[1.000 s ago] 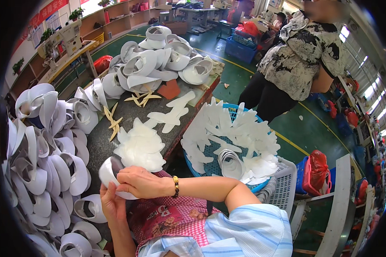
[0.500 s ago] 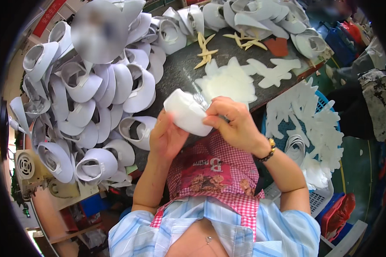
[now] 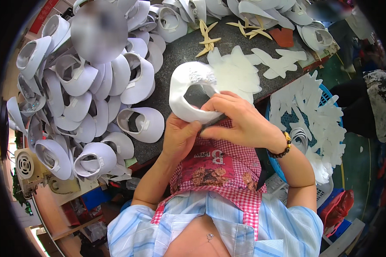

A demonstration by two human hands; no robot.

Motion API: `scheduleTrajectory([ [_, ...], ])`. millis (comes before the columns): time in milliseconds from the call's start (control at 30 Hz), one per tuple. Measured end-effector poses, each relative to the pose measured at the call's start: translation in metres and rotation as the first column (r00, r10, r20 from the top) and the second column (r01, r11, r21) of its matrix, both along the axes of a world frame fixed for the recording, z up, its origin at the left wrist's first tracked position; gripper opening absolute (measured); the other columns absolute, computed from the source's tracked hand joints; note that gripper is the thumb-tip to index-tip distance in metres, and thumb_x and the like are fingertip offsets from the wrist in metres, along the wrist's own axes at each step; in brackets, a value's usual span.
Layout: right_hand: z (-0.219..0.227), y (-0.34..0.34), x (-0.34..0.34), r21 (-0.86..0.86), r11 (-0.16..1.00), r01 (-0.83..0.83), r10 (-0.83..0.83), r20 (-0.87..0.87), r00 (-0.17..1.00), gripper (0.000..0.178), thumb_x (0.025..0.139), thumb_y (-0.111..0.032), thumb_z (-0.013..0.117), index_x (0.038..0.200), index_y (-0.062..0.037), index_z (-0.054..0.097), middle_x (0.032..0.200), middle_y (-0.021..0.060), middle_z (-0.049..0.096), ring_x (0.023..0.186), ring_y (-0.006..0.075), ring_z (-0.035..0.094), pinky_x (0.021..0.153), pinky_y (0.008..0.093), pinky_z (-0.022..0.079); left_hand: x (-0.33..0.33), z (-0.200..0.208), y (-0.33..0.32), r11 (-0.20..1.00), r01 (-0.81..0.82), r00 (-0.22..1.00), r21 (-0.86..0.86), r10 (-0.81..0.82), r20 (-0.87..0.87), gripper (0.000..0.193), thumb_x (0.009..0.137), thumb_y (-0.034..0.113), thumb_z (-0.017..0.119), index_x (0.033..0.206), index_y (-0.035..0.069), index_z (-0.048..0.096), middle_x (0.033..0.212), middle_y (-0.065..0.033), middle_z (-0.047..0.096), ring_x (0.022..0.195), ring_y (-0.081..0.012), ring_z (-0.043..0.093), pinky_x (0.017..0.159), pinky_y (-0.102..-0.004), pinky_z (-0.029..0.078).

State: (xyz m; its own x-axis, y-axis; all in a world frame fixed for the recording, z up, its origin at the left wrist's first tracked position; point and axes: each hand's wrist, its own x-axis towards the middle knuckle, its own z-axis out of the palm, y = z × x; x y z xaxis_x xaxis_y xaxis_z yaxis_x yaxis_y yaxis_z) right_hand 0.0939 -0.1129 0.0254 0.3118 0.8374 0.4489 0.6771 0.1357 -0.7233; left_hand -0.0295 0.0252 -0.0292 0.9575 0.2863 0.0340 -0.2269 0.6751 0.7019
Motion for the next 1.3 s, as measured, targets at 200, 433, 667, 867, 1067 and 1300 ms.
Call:
scheduleTrajectory([
  [200,-0.015,-0.022,0.011,-0.223,0.973,-0.059,0.102,0.189,0.977,0.015,0.076,-0.020,0.071,0.087,-0.0113,0.064,0.078,0.0028,0.061,0.087,0.0216,0.061,0.107,0.0548,0.025,-0.001,-0.002,0.031,0.995,0.055,0.989,-0.080,-0.065,-0.135,0.029,0.095,0.016,0.055,0.118,-0.002,0.052,0.108,-0.0106,0.061,0.096,-0.0182,0.061,0.090,-0.0348,0.048],
  [433,-0.039,-0.004,-0.025,-0.254,0.951,0.176,-0.160,0.084,0.984,0.015,0.079,-0.025,0.069,0.081,-0.0107,0.064,0.074,0.0035,0.061,0.079,0.0231,0.061,0.104,0.0583,0.024,0.000,-0.015,-0.009,0.920,-0.224,0.946,0.321,0.284,-0.154,0.022,0.096,0.014,0.054,0.113,-0.001,0.055,0.096,-0.0088,0.065,0.085,-0.0119,0.062,0.076,-0.0261,0.051],
  [667,-0.045,0.004,-0.023,-0.201,0.959,0.199,-0.208,-0.026,0.978,0.019,0.083,-0.024,0.068,0.083,-0.0050,0.065,0.066,0.0062,0.060,0.061,0.0217,0.057,0.099,0.0459,0.034,-0.006,0.000,-0.005,0.957,-0.282,0.944,0.060,0.288,-0.161,0.016,0.089,0.006,0.063,0.102,-0.004,0.061,0.091,-0.0127,0.069,0.084,-0.0164,0.066,0.076,-0.0278,0.052],
  [867,-0.033,0.012,-0.018,-0.260,0.965,-0.041,-0.081,-0.440,0.894,0.023,0.084,-0.024,0.068,0.075,-0.0026,0.065,0.065,0.0063,0.059,0.060,0.0179,0.054,0.085,0.0405,0.040,-0.006,0.003,0.010,0.986,-0.161,0.961,-0.049,0.145,-0.235,0.018,0.092,0.015,0.061,0.103,0.000,0.062,0.092,-0.0130,0.069,0.085,-0.0178,0.066,0.080,-0.0324,0.053],
  [1067,-0.040,0.021,-0.034,-0.146,0.962,0.229,-0.231,0.007,0.973,0.023,0.088,-0.022,0.061,0.073,-0.0047,0.061,0.067,0.0066,0.061,0.065,0.0245,0.057,0.083,0.0425,0.039,-0.007,0.008,-0.003,0.938,-0.293,0.931,0.186,0.324,-0.170,0.021,0.093,0.018,0.060,0.102,-0.001,0.063,0.095,-0.0122,0.068,0.090,-0.0173,0.066,0.085,-0.0315,0.052],
  [1300,-0.006,-0.008,-0.016,0.226,0.835,0.501,-0.393,-0.392,0.832,0.024,0.088,-0.021,0.060,0.101,-0.0011,0.061,0.097,0.0083,0.063,0.091,0.0194,0.060,0.094,0.0378,0.041,-0.002,0.020,0.048,0.966,0.053,0.976,0.252,0.003,-0.219,0.028,0.090,0.016,0.064,0.107,-0.006,0.062,0.095,-0.0119,0.068,0.076,-0.0169,0.067,0.071,-0.0281,0.055],
])
